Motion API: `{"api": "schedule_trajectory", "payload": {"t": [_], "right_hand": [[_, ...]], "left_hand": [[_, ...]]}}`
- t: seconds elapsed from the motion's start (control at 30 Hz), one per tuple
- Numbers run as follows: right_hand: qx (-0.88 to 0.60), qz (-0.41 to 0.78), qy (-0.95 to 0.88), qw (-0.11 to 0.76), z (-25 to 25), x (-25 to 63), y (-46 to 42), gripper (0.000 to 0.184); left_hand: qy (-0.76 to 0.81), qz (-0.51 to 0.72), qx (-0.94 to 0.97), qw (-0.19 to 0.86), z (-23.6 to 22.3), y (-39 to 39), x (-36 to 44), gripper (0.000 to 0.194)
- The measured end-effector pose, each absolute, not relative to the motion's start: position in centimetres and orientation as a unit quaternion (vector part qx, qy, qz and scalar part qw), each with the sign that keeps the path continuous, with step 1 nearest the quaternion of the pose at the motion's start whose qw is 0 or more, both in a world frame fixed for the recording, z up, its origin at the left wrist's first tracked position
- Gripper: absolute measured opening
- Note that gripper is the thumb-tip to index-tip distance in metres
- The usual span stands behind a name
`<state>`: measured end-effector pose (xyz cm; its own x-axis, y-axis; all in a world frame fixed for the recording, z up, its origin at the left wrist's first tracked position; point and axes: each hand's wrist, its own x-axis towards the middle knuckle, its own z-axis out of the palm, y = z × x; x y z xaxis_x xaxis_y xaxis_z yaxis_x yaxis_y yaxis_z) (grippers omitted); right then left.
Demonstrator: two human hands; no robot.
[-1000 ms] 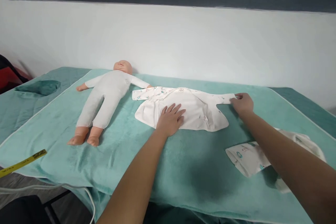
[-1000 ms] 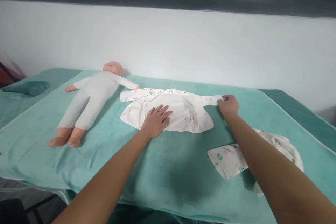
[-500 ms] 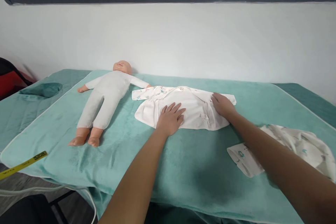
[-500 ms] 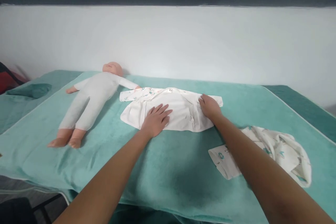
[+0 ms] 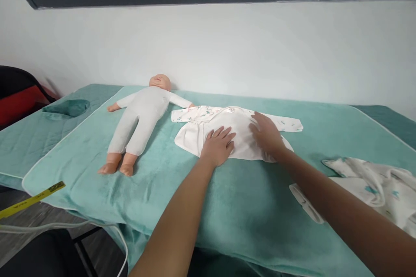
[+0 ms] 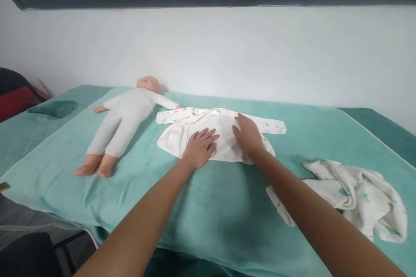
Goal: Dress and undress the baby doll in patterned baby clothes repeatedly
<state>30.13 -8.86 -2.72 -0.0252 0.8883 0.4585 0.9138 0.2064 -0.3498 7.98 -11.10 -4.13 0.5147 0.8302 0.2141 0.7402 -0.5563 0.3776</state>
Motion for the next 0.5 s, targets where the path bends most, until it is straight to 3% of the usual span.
{"api": "schedule_trajectory", "payload": {"t": [0.33, 0.5], "right_hand": [[-0.538, 0.255, -0.735, 0.324, 0.7, 14.1, -6.1, 0.048], [-0.549, 0.322, -0.716, 0.287, 3.9, 8.1, 0.7, 0.070]], "left_hand": [[0.451, 0.191, 0.862, 0.132, -3.3, -10.9, 7.6, 0.048], [0.401, 0.124, 0.905, 0.072, 1.6, -8.6, 1.4, 0.034]]}}
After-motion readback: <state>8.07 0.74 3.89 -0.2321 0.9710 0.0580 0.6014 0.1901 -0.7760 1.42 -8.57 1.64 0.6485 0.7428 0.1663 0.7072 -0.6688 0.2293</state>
